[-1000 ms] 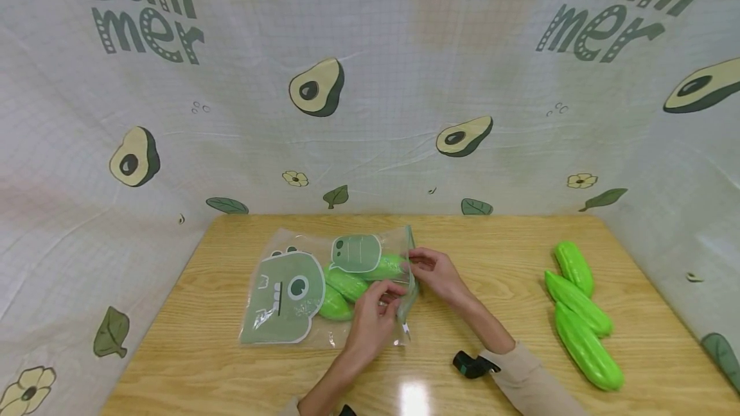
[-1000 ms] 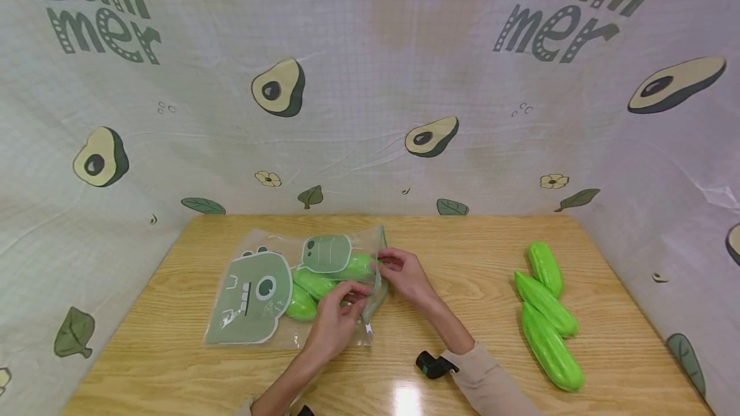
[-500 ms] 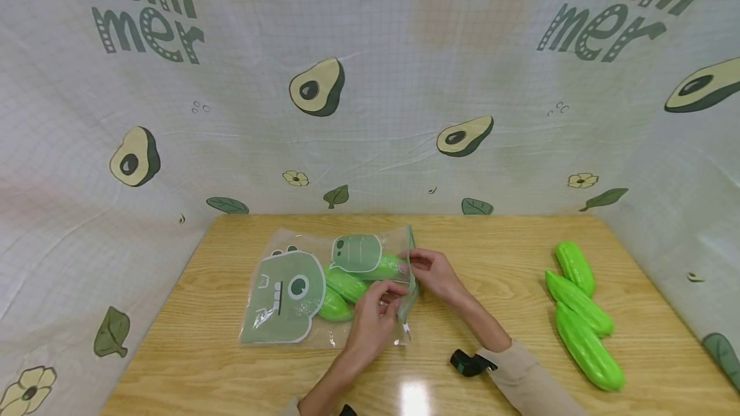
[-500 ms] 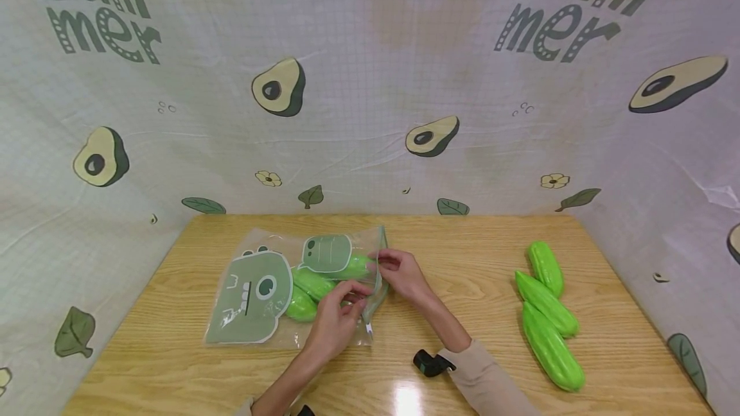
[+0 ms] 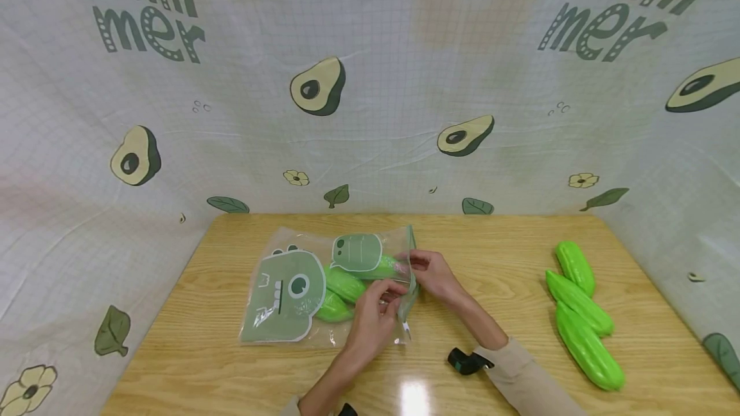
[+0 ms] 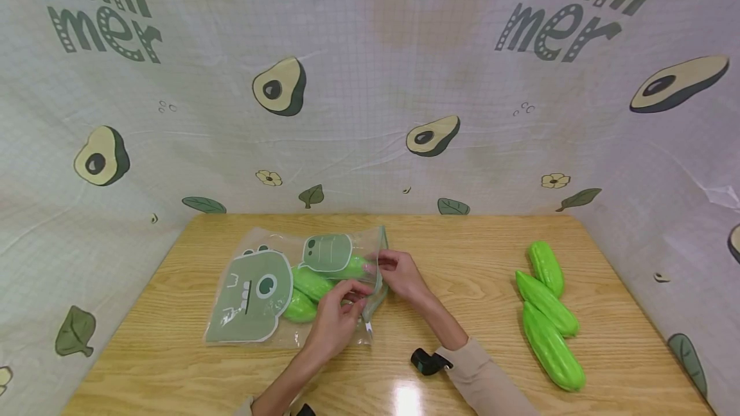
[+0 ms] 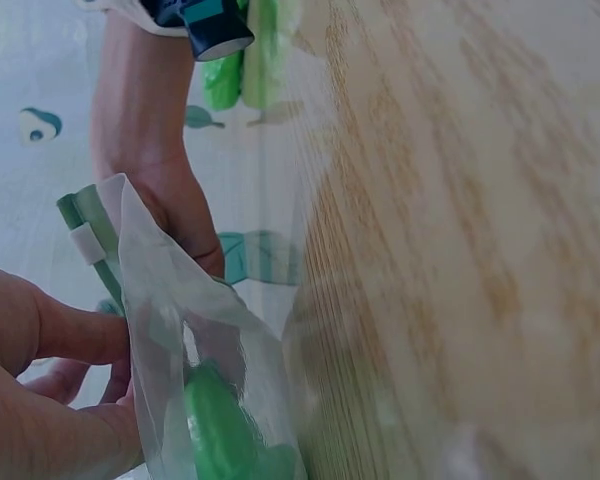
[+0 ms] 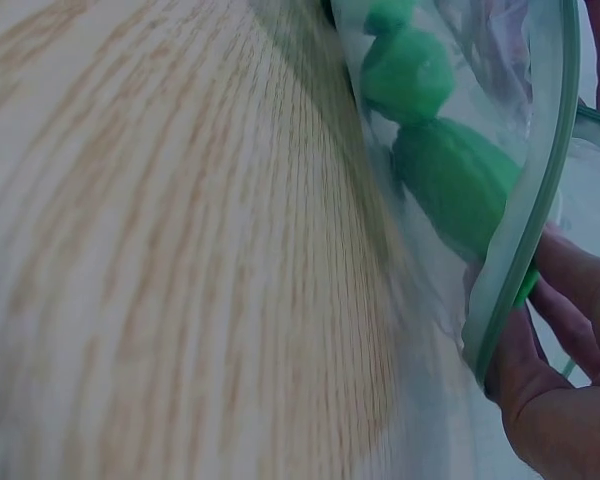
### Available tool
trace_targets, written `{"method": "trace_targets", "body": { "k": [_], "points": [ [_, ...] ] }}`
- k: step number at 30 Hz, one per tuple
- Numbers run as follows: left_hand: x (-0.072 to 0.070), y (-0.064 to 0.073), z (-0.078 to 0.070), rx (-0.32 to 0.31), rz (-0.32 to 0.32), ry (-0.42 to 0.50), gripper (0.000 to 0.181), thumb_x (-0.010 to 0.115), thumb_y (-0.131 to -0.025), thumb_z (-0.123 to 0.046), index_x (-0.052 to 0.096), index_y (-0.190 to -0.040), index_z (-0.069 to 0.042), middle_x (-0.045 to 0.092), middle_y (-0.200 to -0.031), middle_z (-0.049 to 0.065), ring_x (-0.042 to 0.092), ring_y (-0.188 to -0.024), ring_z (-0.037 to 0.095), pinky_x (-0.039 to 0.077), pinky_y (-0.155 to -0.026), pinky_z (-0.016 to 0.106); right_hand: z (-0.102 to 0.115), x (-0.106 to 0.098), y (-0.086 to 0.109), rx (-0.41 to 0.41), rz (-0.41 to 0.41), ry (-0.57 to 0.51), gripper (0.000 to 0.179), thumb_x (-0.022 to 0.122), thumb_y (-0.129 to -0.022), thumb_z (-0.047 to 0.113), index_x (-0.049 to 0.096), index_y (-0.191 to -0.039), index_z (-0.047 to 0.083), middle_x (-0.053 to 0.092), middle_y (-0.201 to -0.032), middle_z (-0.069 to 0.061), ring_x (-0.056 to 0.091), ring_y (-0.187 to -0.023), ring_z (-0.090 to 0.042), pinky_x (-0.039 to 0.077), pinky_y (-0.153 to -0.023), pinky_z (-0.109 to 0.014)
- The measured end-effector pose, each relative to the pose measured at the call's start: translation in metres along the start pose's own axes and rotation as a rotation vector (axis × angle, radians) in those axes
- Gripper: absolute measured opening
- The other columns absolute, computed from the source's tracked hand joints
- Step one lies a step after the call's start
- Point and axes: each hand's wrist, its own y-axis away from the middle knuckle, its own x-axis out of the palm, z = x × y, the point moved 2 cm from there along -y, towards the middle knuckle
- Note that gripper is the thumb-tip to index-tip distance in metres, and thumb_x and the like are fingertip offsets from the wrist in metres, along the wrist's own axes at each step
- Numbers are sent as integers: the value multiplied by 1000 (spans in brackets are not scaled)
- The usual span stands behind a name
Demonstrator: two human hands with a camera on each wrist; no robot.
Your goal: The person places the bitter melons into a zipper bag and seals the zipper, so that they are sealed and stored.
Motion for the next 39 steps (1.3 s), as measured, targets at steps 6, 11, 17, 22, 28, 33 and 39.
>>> {"method": "trace_targets", "body": {
  "k": [6,11,17,22,28,33,39],
  "points": [
    [0,-1,0,0,-2,3,27,60,-89,19,70,-101,-2,66,-103,8,65,-93,25,59,-77,27,0,1,-1,7,8,1,28,69,-96,2,68,-122,-9,72,-117,-23,71,-107,-28,56,-83,-21],
    [0,-1,-1,2,-5,0,27,61,-89,19,70,-101,-3,66,-102,7,66,-92,24,59,-77,27,0,3,-2,-5,14,0,28,69,-97,3,67,-121,-12,73,-113,-24,71,-101,-21,55,-80,-19],
    [1,0,0,19,-15,-12,27,61,-88,20,70,-100,-2,66,-102,8,66,-91,24,59,-76,27,1,6,-2,-7,8,15,29,71,-96,7,69,-119,-10,74,-111,-21,72,-100,-22,55,-80,-20],
    [1,0,0,22,-13,-1,27,60,-87,21,70,-100,-1,66,-101,9,66,-91,24,59,-76,27,-1,8,-3,-4,-16,37,28,74,-95,8,70,-117,-8,74,-109,-19,71,-96,-17,55,-79,-21],
    [1,-1,1,19,-12,5,27,60,-88,20,70,-99,-2,65,-101,8,65,-91,24,58,-75,27,0,10,-2,-39,-18,111,25,71,-95,6,71,-116,-8,73,-112,-20,69,-103,-26,56,-87,-30],
    [1,0,0,13,-14,5,27,60,-87,20,70,-99,-2,65,-100,8,65,-91,24,58,-75,26,-1,12,-2,-57,-15,158,26,65,-92,-6,71,-117,-6,73,-111,-17,67,-105,-27,56,-92,-37],
    [1,-1,0,8,-13,8,27,60,-87,20,70,-100,-2,65,-100,8,65,-90,24,58,-75,27,-1,11,-1,-41,7,177,26,63,-93,-8,71,-118,-6,72,-113,-17,66,-108,-30,55,-95,-40]
  ]
}}
